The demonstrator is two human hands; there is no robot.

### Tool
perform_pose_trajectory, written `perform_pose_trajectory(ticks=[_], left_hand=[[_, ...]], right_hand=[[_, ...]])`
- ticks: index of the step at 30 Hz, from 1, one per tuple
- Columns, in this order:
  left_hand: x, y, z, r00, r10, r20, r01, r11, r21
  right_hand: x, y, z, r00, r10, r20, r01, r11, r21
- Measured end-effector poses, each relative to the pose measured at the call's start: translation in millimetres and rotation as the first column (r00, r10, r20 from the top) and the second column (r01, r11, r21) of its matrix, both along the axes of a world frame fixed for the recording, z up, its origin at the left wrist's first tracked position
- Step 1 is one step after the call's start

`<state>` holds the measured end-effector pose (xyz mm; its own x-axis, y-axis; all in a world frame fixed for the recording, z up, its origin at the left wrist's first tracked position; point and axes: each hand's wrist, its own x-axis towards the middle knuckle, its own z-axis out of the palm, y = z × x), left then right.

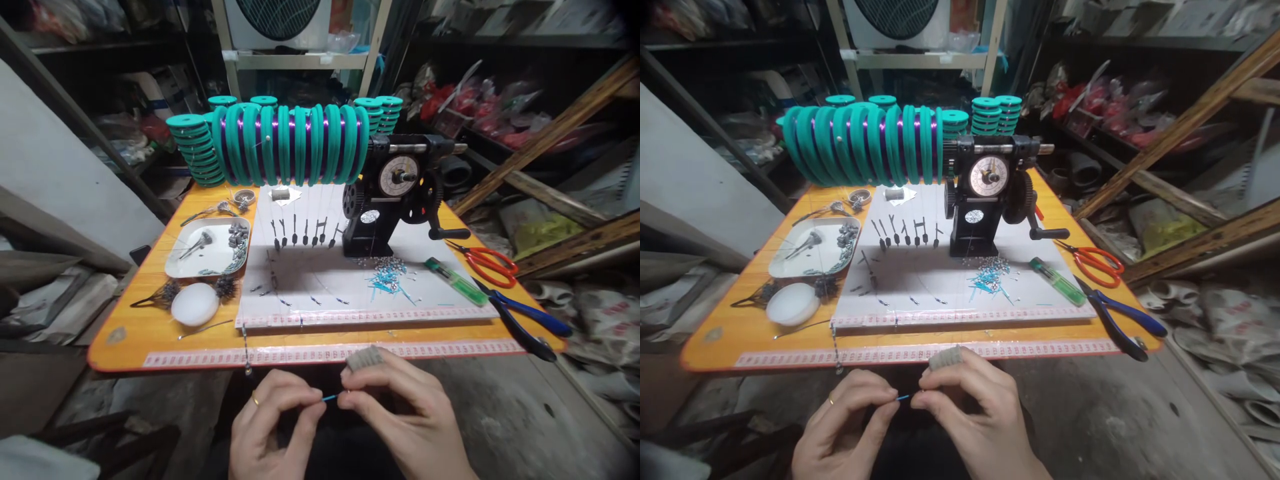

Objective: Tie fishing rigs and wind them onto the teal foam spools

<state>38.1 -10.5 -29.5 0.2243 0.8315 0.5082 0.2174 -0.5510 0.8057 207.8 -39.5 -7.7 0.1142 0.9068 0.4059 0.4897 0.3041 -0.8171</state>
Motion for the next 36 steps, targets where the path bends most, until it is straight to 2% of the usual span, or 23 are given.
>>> perform_pose_trajectory(ticks=[12, 29, 36], left_hand=[[-0.1, 0.1, -0.9, 0.999, -0.032, 0.011, 0.031, 0.999, 0.015], [-1.8, 1.4, 2.3, 1.000, -0.018, 0.004, 0.018, 0.999, 0.037], [-2.6, 2.0, 3.0, 0.999, -0.039, 0.002, 0.039, 0.998, 0.048]], right_hand=[[-0.7, -0.7, 1.6, 1.000, 0.015, 0.004, -0.015, 1.000, 0.004], [-0.3, 0.7, 7.7, 0.998, 0.070, 0.010, -0.070, 0.997, 0.021], [-0.7, 1.0, 7.5, 0.999, 0.052, -0.001, -0.052, 0.999, -0.002]])
